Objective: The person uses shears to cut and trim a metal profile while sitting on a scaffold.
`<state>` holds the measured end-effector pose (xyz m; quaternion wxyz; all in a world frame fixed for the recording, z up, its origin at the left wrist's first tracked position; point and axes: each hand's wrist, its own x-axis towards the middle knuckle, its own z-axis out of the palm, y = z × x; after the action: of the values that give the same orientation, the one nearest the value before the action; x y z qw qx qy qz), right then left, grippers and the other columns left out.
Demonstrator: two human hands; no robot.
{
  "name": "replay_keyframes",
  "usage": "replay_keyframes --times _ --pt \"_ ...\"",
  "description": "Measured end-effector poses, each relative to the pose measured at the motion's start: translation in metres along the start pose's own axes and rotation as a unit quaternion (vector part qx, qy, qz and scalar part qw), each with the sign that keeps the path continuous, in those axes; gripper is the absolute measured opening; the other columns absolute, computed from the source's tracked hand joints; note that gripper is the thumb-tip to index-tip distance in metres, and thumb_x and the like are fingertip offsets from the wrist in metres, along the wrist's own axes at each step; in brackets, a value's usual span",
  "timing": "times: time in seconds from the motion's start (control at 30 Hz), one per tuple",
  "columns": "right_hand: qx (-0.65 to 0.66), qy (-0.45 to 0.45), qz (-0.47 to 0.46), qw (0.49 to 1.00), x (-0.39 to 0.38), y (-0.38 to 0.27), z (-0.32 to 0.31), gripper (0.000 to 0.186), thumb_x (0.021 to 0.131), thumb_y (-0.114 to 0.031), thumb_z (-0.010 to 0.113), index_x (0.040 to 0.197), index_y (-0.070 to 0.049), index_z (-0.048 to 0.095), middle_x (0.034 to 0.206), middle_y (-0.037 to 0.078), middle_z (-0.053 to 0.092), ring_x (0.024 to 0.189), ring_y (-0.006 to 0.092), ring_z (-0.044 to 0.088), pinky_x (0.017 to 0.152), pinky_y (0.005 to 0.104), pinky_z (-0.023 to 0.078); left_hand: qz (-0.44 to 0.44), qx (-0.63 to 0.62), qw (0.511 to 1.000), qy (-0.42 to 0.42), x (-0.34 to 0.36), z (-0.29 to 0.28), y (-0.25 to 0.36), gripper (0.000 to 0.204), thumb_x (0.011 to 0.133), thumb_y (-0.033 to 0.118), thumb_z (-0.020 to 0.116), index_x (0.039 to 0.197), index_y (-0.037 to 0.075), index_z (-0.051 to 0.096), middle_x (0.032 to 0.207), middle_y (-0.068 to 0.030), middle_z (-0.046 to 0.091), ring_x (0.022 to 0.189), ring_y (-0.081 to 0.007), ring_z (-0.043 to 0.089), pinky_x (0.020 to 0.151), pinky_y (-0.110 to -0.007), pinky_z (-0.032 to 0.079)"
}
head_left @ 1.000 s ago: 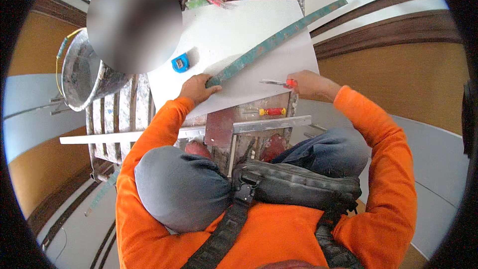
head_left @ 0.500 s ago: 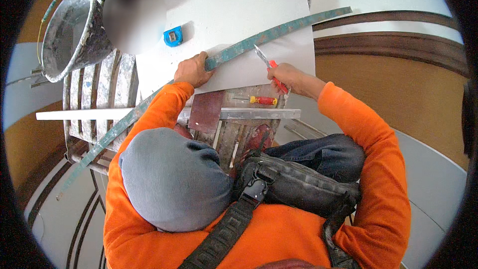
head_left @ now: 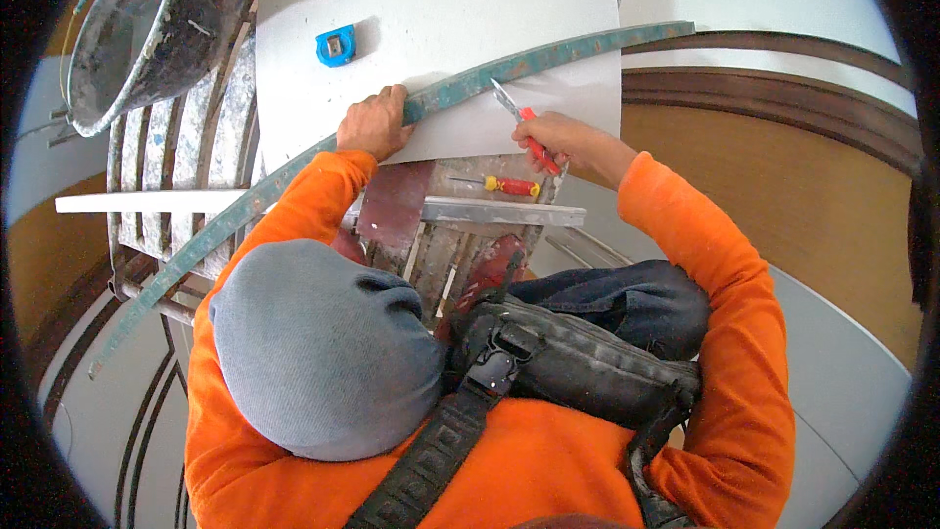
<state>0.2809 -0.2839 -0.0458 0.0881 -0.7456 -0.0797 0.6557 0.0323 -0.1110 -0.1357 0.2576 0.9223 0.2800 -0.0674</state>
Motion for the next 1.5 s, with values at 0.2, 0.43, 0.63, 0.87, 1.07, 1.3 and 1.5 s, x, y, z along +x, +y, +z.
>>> replay_keyframes --times 0.2,0.43,0.63,0.87,1.07,1.3,1.5 --pt "0.021 0.045 0.013 0.999 -0.005 -0.006 0.013 0.029 0.092 -0.033 0.061 0.091 -0.004 0.057 0.072 0.01 0.062 0.062 0.023 0.064 0.047 0.035 0.05 -0.017 0.005 0.999 -0.036 0.0 -0.011 0.006 0.053 0.082 0.027 0.077 0.122 0.006 0.05 0.117 -0.0157 0.064 0.106 -0.036 0.066 0.086 -0.048 0.056" --pt "-0.002 0.052 0.045 0.998 0.002 -0.011 0.009 0.038 0.091 -0.031 0.063 0.108 0.002 0.056 0.085 0.013 0.057 0.063 0.0252 0.059 0.051 0.0435 0.045 0.005 0.015 0.999 -0.032 -0.001 -0.002 0.003 0.05 0.084 0.026 0.075 0.122 0.007 0.048 0.118 -0.0156 0.062 0.108 -0.0355 0.065 0.087 -0.048 0.055" --pt "-0.029 0.05 0.022 0.998 0.004 -0.013 0.013 0.032 0.091 -0.03 0.061 0.101 0.001 0.057 0.073 0.011 0.055 0.055 0.0246 0.056 0.046 0.0438 0.043 0.02 0.007 1.0 -0.015 -0.001 0.003 0.0 0.05 0.086 0.028 0.073 0.124 0.007 0.049 0.118 -0.016 0.062 0.109 -0.0354 0.065 0.088 -0.048 0.055" --pt "-0.06 0.021 0.006 0.998 0.001 -0.016 0.009 0.027 0.09 -0.031 0.059 0.086 -0.005 0.057 0.059 0.006 0.054 0.045 0.0187 0.054 0.037 0.0331 0.043 0.027 0.001 0.999 -0.019 -0.002 -0.001 -0.003 0.051 0.088 0.03 0.072 0.126 0.005 0.05 0.121 -0.0165 0.063 0.111 -0.0333 0.064 0.09 -0.046 0.055" --pt "0.039 0.045 0.05 0.997 -0.018 -0.033 0.016 0.023 0.09 -0.027 0.059 0.081 -0.006 0.054 0.062 0.006 0.053 0.047 0.0183 0.054 0.041 0.0342 0.044 0.011 -0.007 1.0 0.0 -0.004 -0.001 -0.007 0.055 0.088 0.037 0.072 0.127 0.005 0.051 0.114 -0.018 0.067 0.101 -0.0347 0.069 0.084 -0.046 0.057" --pt "0.008 0.063 -0.053 0.997 -0.01 -0.038 0.016 0.023 0.087 -0.026 0.061 0.081 -0.004 0.055 0.066 0.007 0.054 0.052 0.0195 0.055 0.043 0.0366 0.043 -0.047 -0.037 0.992 -0.111 0.037 -0.056 0.01 0.081 0.083 0.069 0.064 0.125 0.0 0.06 0.115 -0.0211 0.07 0.1 -0.0364 0.071 0.083 -0.047 0.056" --pt "-0.029 0.097 -0.064 0.993 -0.006 -0.033 0.014 0.029 0.086 -0.027 0.062 0.085 0.002 0.061 0.069 0.012 0.059 0.053 0.0229 0.058 0.044 0.0402 0.044 0.002 -0.127 0.987 -0.102 0.077 -0.033 0.003 0.085 0.079 0.064 0.069 0.129 -0.005 0.06 0.103 -0.0227 0.073 0.095 -0.0345 0.072 0.086 -0.042 0.055"
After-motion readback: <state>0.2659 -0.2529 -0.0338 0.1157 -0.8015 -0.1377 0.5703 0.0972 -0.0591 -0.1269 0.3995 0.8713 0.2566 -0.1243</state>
